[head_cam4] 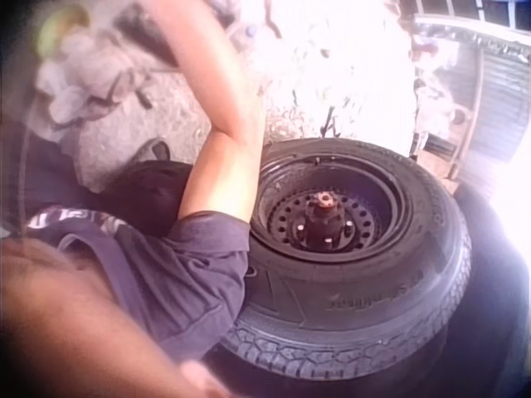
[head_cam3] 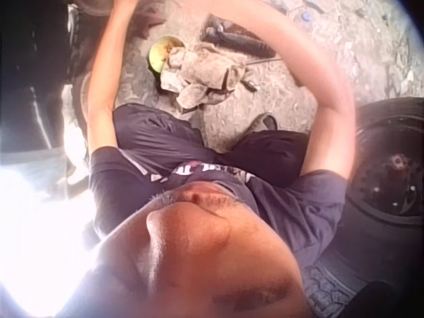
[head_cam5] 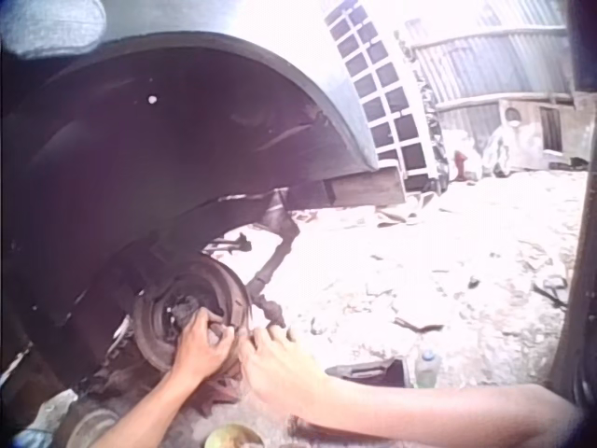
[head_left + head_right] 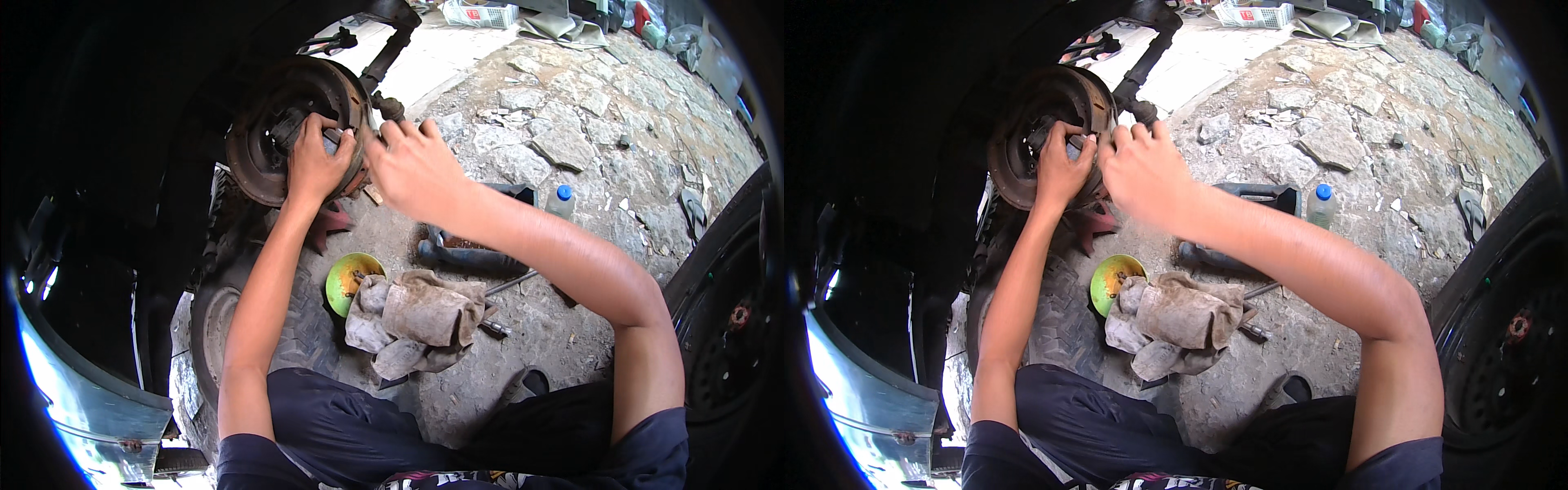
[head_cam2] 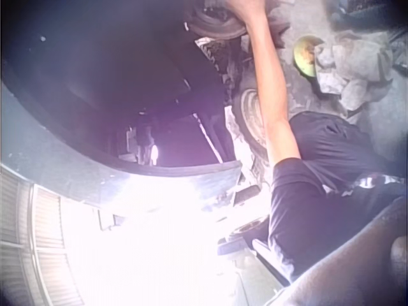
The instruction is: The person cleans and works on a drum brake assembly under a vehicle, using a cloth to wipe components and a small brush to scrub parts, then applies a substance from a tube.
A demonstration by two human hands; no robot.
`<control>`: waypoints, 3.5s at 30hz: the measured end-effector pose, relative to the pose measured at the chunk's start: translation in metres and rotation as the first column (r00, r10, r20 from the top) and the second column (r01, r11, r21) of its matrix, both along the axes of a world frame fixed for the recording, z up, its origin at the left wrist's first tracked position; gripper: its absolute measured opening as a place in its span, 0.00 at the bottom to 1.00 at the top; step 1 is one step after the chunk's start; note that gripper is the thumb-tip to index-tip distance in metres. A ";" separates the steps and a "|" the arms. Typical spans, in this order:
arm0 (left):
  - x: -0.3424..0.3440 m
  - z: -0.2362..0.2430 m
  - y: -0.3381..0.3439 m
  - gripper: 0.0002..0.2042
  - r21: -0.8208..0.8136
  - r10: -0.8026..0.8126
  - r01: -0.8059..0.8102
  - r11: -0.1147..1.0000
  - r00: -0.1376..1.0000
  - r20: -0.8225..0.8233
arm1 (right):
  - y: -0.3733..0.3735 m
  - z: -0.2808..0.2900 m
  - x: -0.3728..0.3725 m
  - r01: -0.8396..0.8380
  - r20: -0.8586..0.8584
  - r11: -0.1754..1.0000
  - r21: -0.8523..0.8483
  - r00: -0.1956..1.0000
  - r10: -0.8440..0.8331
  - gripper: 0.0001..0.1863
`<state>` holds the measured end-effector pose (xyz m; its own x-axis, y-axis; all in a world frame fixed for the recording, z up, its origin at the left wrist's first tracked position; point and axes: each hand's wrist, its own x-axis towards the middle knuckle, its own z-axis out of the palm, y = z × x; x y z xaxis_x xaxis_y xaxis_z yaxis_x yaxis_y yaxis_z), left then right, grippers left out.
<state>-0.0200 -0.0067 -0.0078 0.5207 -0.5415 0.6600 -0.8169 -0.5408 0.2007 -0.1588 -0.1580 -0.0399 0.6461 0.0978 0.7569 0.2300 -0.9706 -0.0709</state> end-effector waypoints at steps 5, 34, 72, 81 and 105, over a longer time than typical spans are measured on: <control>0.001 -0.001 -0.002 0.15 -0.002 -0.015 0.015 1.000 1.000 0.014 | -0.008 -0.001 0.014 -0.050 -0.033 0.995 0.089 0.998 0.053 0.24; 0.002 -0.002 0.001 0.16 -0.003 -0.003 0.003 1.000 1.000 0.025 | 0.025 -0.011 -0.007 0.084 -0.018 0.967 -0.240 0.996 -0.091 0.23; 0.000 -0.003 -0.003 0.14 -0.008 -0.018 0.018 1.000 0.999 0.046 | -0.007 -0.009 0.032 0.112 0.079 0.968 -0.225 0.992 -0.096 0.26; 0.000 0.000 0.001 0.15 -0.007 -0.006 0.006 1.000 0.999 0.032 | -0.008 -0.025 0.005 0.026 0.034 0.967 -0.254 0.999 -0.018 0.25; 0.002 -0.003 -0.001 0.13 -0.025 -0.040 0.040 0.999 0.999 0.010 | 0.026 -0.001 0.023 0.167 -0.043 0.940 -0.297 0.981 -0.187 0.22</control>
